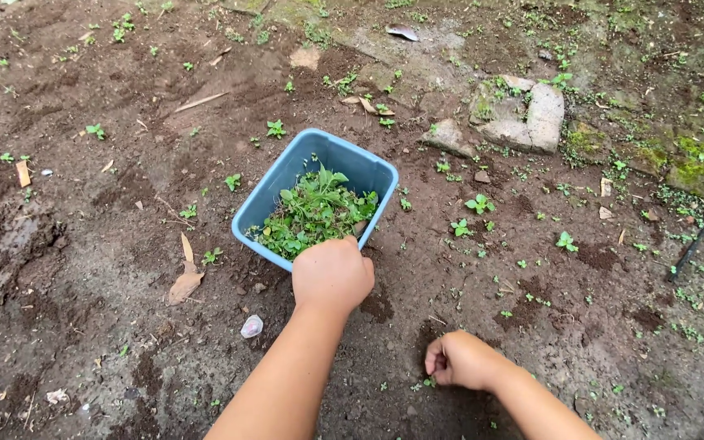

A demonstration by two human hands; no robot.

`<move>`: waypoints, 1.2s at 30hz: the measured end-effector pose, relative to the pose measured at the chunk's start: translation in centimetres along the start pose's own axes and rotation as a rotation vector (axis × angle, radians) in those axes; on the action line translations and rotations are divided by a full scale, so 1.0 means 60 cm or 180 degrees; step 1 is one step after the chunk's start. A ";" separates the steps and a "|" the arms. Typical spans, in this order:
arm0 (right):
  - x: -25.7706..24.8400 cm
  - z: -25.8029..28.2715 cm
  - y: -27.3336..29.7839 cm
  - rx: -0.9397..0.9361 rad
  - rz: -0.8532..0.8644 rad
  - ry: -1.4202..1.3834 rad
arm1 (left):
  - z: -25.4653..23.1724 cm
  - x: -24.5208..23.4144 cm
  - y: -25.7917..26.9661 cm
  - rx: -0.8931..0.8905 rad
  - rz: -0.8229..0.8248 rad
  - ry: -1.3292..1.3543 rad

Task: Picking weeds and small plants from the ground and placing them into a blue container.

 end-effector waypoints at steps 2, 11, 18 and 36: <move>-0.016 0.032 0.022 0.0061 0.0085 0.0076 | 0.000 0.003 0.002 0.0004 0.0003 -0.0004; 0.020 0.005 0.008 -0.0837 -0.0201 0.1168 | 0.001 0.003 0.000 0.0009 0.0046 -0.0016; -0.044 0.043 0.023 -0.0242 -0.0181 0.0091 | 0.000 0.003 0.001 0.0017 -0.0013 -0.0008; -0.244 -0.047 -0.134 0.0087 -0.3942 -0.2162 | -0.021 0.016 0.010 0.0078 -0.0126 0.0110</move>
Point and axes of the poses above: each hand's wrist, its own y-axis away from the middle knuckle, its own x-axis out of the palm, z = x × y, the point moved 3 cm from there along -y, towards the middle knuckle, and after that the axes turned 6 degrees about x, right-handed, at the moved point
